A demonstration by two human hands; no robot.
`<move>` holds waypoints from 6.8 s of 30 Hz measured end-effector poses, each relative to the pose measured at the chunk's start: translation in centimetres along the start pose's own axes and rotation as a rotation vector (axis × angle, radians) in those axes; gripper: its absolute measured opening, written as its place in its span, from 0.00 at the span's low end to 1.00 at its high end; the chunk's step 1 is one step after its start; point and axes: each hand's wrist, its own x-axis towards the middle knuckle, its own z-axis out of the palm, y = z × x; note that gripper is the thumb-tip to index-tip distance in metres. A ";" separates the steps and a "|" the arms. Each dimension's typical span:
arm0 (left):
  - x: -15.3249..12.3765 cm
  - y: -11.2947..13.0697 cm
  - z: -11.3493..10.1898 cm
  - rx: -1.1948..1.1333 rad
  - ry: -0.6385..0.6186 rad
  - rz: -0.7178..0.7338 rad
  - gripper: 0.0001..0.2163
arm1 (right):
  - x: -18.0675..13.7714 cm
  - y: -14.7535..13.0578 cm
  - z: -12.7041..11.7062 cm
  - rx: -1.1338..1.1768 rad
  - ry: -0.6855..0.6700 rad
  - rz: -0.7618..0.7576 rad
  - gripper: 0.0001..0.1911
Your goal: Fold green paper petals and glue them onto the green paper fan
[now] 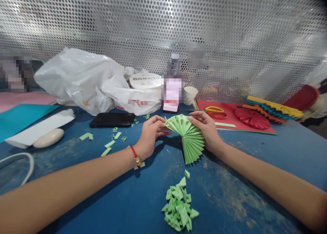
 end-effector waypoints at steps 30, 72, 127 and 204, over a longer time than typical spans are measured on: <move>-0.4 0.1 -0.2 0.052 -0.088 0.049 0.05 | 0.0 0.2 -0.1 0.003 -0.051 0.028 0.21; -0.6 0.4 0.2 -0.024 -0.170 -0.045 0.09 | 1.8 -0.1 -2.7 -0.003 0.034 -0.014 0.18; -0.6 -0.6 0.9 0.047 -0.189 0.053 0.08 | 0.7 -3.4 0.6 -0.203 -0.299 -0.021 0.14; -0.1 -1.0 0.3 -0.010 -0.147 0.034 0.16 | -0.1 0.5 -0.9 -0.421 -0.510 -0.267 0.30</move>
